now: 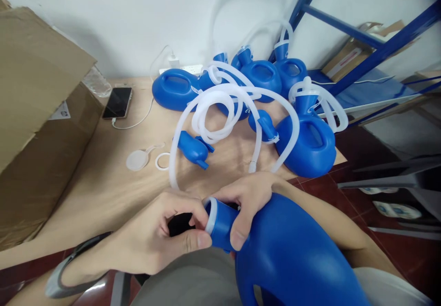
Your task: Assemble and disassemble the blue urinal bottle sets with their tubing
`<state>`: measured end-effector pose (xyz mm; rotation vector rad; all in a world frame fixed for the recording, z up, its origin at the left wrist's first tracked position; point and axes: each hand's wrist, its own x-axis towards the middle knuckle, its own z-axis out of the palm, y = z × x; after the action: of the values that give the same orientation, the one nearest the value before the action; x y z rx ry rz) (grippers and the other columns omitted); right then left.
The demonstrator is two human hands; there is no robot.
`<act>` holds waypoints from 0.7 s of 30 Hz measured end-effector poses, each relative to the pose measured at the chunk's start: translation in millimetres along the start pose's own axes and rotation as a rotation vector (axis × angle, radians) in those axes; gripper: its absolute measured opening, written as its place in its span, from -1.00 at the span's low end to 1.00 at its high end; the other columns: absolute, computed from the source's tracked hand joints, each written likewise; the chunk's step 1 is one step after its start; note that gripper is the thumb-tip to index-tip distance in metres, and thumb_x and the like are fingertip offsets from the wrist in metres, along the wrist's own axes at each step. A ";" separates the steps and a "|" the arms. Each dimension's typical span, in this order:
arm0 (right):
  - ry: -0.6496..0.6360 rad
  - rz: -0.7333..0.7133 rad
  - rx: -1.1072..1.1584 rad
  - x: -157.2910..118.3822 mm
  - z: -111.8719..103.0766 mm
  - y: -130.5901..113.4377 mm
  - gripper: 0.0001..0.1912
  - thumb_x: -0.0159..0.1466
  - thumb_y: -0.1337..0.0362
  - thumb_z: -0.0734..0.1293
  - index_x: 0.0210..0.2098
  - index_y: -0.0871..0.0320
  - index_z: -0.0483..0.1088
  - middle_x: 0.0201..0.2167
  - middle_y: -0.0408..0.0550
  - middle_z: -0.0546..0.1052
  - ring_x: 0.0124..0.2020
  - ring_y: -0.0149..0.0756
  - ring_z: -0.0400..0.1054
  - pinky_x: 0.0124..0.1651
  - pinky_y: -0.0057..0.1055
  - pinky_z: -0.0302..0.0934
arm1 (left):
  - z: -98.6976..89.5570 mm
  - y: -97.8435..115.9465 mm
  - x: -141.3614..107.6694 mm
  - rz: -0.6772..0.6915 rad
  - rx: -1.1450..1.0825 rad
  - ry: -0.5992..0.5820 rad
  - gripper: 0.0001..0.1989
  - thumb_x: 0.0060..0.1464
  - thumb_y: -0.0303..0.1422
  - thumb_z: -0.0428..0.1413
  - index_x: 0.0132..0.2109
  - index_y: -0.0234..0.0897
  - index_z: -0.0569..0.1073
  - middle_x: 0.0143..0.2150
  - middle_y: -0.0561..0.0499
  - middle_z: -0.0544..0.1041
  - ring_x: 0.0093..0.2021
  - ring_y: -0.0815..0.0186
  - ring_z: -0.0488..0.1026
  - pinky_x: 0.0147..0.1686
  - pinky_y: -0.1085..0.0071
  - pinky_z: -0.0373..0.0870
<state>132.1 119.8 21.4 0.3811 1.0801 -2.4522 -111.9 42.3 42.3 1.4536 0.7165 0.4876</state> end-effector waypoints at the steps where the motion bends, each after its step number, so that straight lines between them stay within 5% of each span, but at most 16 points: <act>1: -0.001 -0.007 -0.006 1.1 -0.5 0.1 -0.51 0.05 0.24 0.72 -0.14 0.20 0.51 -0.15 -0.14 0.63 -0.23 -0.32 0.62 -0.11 -0.42 0.57 | 0.9 0.2 0.4 0.001 -0.015 -0.007 -0.73 0.32 -0.15 0.27 -0.27 -0.25 0.55 -0.35 0.03 0.55 -0.33 0.35 0.43 -0.26 0.41 0.40; 6: -0.022 0.002 0.030 6.7 -4.9 4.6 -0.49 0.08 0.20 0.72 -0.08 0.17 0.51 -0.25 -0.16 0.65 -0.27 -0.31 0.64 -0.14 -0.42 0.57 | 7.8 3.3 5.6 -0.105 -0.058 -0.019 -0.73 0.28 -0.14 0.27 -0.27 -0.23 0.51 -0.31 0.05 0.54 -0.22 0.30 0.47 -0.16 0.38 0.46; 15: 0.080 -0.012 0.017 3.4 1.6 1.1 -0.36 0.11 0.20 0.71 0.10 0.16 0.47 -0.31 -0.21 0.64 -0.31 -0.30 0.66 -0.21 -0.46 0.55 | 1.5 -5.9 18.7 -0.223 -0.275 -0.124 -0.72 0.04 -0.24 0.39 -0.38 -0.27 0.47 -0.39 0.06 0.51 -0.33 0.36 0.42 -0.22 0.40 0.36; 18: -0.003 -0.074 -0.021 2.9 3.5 -2.0 -0.33 0.15 0.10 0.69 0.15 0.15 0.48 -0.30 -0.21 0.65 -0.29 -0.29 0.67 -0.21 -0.46 0.55 | -9.5 -7.6 22.1 -0.218 -0.318 0.046 -0.67 -0.01 -0.16 0.41 -0.41 -0.26 0.47 -0.44 0.06 0.48 -0.39 0.36 0.40 -0.31 0.42 0.36; 20: -0.137 -0.098 -0.110 8.1 1.7 -1.0 -0.21 -0.01 0.12 0.76 0.12 0.19 0.50 -0.28 -0.17 0.66 -0.23 -0.23 0.68 -0.19 -0.48 0.54 | -17.1 -8.3 20.4 -0.183 -0.333 0.307 -0.62 0.00 -0.09 0.36 -0.45 -0.23 0.40 -0.48 0.09 0.41 -0.44 0.39 0.33 -0.36 0.44 0.34; 21: -0.218 -0.115 -0.163 12.1 0.0 0.4 -0.12 -0.11 0.16 0.79 0.13 0.20 0.50 -0.27 -0.17 0.67 -0.21 -0.20 0.68 -0.18 -0.50 0.54 | -19.7 -8.2 17.8 -0.185 -0.313 0.333 -0.57 -0.02 -0.10 0.38 -0.49 -0.23 0.34 -0.51 0.10 0.36 -0.46 0.40 0.29 -0.37 0.44 0.34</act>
<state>121.8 116.3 16.1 0.0006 1.2240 -2.4125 -114.1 68.2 32.1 1.0130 0.9812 0.6732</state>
